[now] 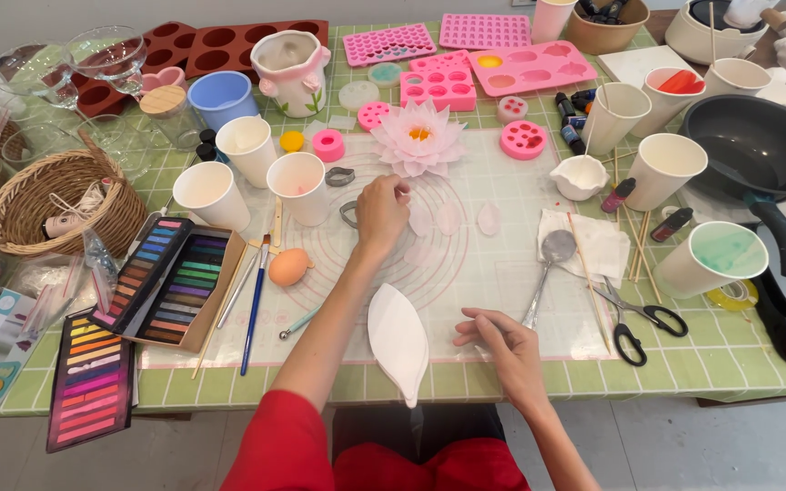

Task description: Manually shaping and thinning the edges of wax petals for candle making using a ball tool.

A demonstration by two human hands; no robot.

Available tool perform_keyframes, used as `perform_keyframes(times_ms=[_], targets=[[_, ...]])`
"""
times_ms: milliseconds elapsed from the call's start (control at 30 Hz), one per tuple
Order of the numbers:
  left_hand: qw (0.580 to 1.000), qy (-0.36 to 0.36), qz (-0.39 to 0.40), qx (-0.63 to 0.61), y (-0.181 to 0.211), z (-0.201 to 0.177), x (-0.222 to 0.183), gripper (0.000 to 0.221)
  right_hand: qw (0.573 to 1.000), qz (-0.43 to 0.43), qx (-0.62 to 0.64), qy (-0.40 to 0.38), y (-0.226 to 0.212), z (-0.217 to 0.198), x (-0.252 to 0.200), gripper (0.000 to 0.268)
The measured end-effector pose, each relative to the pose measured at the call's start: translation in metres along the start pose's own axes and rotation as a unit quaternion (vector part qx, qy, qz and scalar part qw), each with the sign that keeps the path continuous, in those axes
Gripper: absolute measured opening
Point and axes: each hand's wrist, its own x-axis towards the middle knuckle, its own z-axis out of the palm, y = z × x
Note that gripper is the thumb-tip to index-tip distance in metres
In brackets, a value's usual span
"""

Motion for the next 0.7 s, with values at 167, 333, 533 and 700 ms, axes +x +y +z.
perform_keyframes(times_ms=[167, 333, 533, 700], targets=[[0.993, -0.079, 0.074, 0.038, 0.013, -0.024, -0.034, 0.013, 1.0, 0.018, 0.011, -0.003, -0.001, 0.002, 0.0, 0.034], [0.973, -0.18, 0.115, 0.086, 0.019, -0.018, -0.047, 0.022, 1.0, 0.002, 0.009, -0.007, 0.004, 0.0, -0.001, 0.033], [0.953, -0.242, 0.132, 0.128, 0.032, -0.006, -0.047, 0.035, 1.0, 0.009, 0.01, -0.002, 0.001, 0.001, -0.001, 0.033], [0.945, -0.247, 0.152, 0.155, 0.034, 0.006, -0.049, 0.027, 1.0, 0.013, 0.009, -0.003, -0.002, 0.002, -0.002, 0.033]])
